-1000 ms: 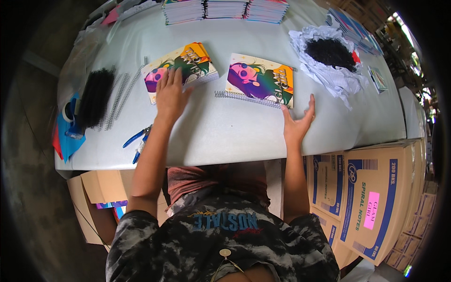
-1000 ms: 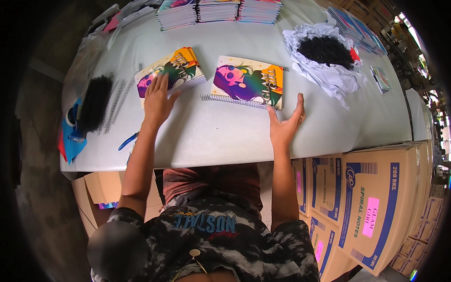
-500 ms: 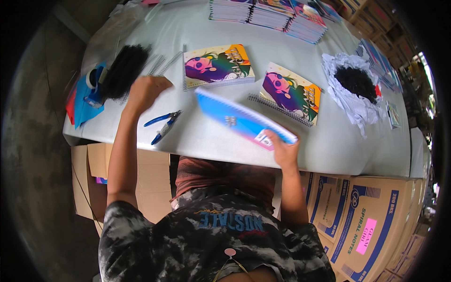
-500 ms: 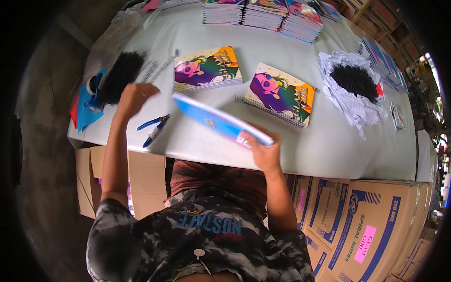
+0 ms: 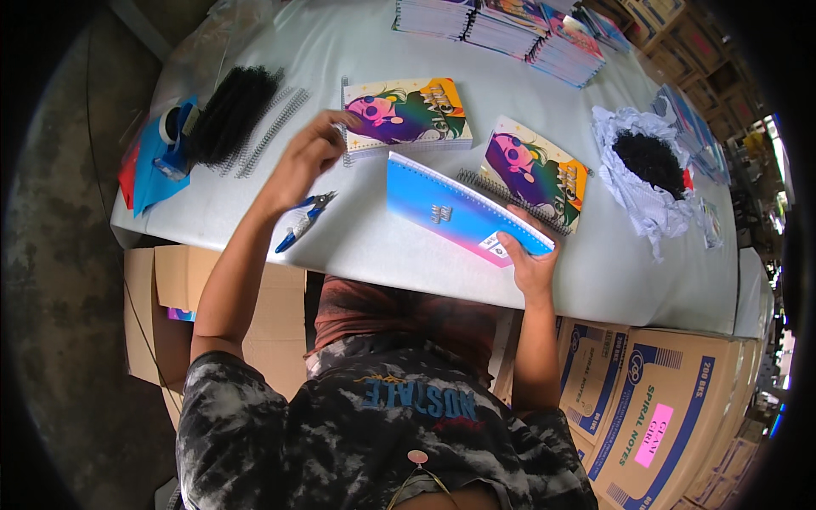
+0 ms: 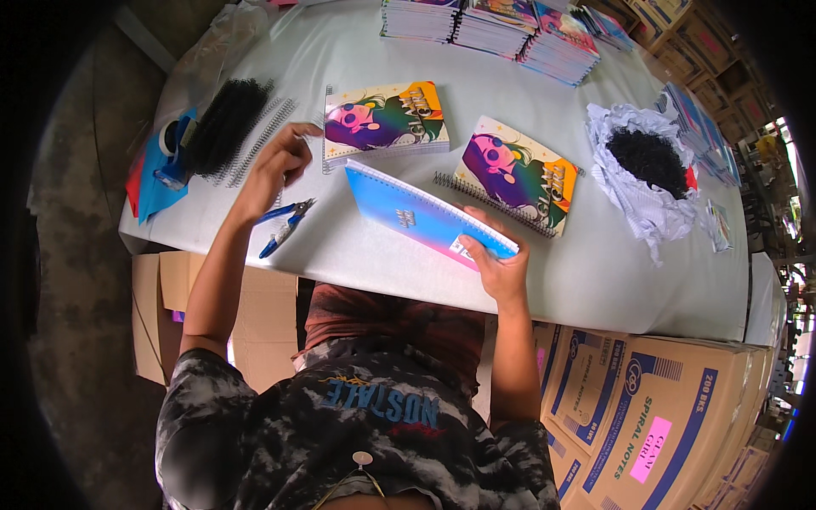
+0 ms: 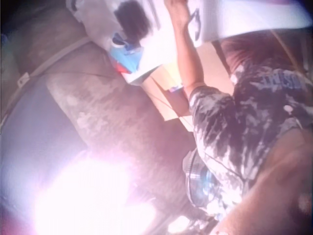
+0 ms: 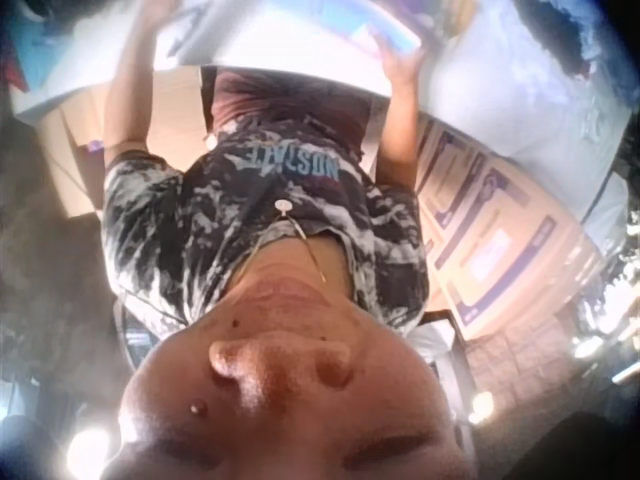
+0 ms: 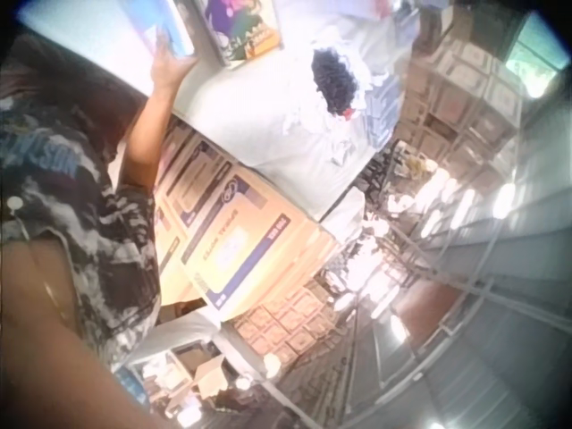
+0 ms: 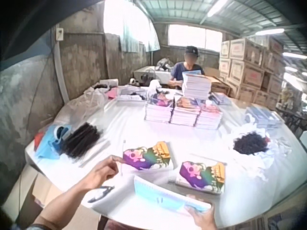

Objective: The person assembles spiral-bound notebooks by inserting metal coils into pre-punched holes. They repeatedly pick up a notebook, align a coil, and press it into place, then place the finished notebook into a cardboard box.

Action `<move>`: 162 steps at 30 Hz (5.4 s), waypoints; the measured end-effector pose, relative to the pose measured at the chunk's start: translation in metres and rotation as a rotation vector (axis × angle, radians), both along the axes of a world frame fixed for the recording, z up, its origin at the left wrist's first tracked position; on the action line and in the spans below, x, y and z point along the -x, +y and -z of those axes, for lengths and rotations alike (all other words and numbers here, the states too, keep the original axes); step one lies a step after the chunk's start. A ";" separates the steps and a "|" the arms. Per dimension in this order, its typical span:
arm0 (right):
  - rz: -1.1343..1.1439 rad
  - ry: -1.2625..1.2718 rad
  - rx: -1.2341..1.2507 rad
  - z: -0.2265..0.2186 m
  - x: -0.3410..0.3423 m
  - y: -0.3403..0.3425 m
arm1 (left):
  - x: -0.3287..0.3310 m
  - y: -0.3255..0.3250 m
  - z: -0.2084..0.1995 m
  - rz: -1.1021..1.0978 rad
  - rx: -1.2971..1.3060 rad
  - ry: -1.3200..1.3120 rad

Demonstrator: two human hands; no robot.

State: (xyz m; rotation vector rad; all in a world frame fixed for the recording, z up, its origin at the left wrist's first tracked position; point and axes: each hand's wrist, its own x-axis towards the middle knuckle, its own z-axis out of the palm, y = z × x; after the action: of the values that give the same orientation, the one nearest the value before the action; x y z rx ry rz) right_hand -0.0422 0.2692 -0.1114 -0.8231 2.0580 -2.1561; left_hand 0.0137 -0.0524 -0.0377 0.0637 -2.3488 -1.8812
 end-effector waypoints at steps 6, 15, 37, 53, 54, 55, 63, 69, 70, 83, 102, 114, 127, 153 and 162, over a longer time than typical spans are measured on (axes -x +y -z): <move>0.044 -0.016 0.032 0.003 0.005 -0.006 | -0.009 0.021 0.011 0.105 0.143 -0.044; 0.058 -0.083 0.034 0.018 0.005 -0.006 | -0.003 0.033 0.019 0.046 0.373 -0.070; -0.031 0.129 -0.101 0.003 0.005 -0.004 | 0.037 0.032 -0.055 0.370 1.183 -0.033; -0.009 0.478 -0.070 0.007 -0.040 -0.025 | -0.033 0.042 0.117 -0.102 1.339 0.697; 0.014 0.455 -0.058 0.010 -0.037 -0.025 | -0.045 0.046 0.124 0.075 1.601 0.754; 0.033 0.537 -0.020 0.013 -0.036 -0.026 | -0.030 0.041 0.106 -0.128 1.472 0.872; 0.002 0.563 -0.014 0.011 -0.038 -0.027 | -0.039 0.039 0.128 -0.011 1.291 0.901; -0.086 0.604 -0.039 0.001 -0.045 -0.037 | -0.010 0.023 0.094 -0.286 0.863 0.834; -0.038 0.559 -0.043 0.006 -0.045 -0.035 | -0.025 0.049 0.102 -0.076 1.070 0.847; -0.083 0.552 -0.031 0.003 -0.042 -0.041 | -0.035 0.060 0.062 -0.003 1.347 0.909; -0.052 0.612 -0.098 -0.001 -0.047 -0.059 | -0.016 0.054 0.077 0.009 0.913 0.855; -0.045 0.465 -0.031 0.008 -0.040 -0.064 | -0.036 0.099 0.095 0.356 0.804 0.769; -0.225 0.491 0.137 -0.016 -0.040 -0.068 | -0.043 0.150 0.027 0.090 0.490 0.593; 0.157 0.101 -0.272 -0.081 -0.019 -0.023 | 0.034 0.109 -0.007 0.407 -0.383 -0.165; 0.157 -0.015 -0.309 -0.080 -0.023 -0.010 | 0.038 0.128 -0.011 0.471 -0.381 -0.207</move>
State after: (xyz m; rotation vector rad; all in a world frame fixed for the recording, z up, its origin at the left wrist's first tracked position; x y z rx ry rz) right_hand -0.0189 0.2593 -0.0317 -0.6264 2.4360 -1.8296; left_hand -0.0242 0.0760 -0.0263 -0.2973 -2.2324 -2.6436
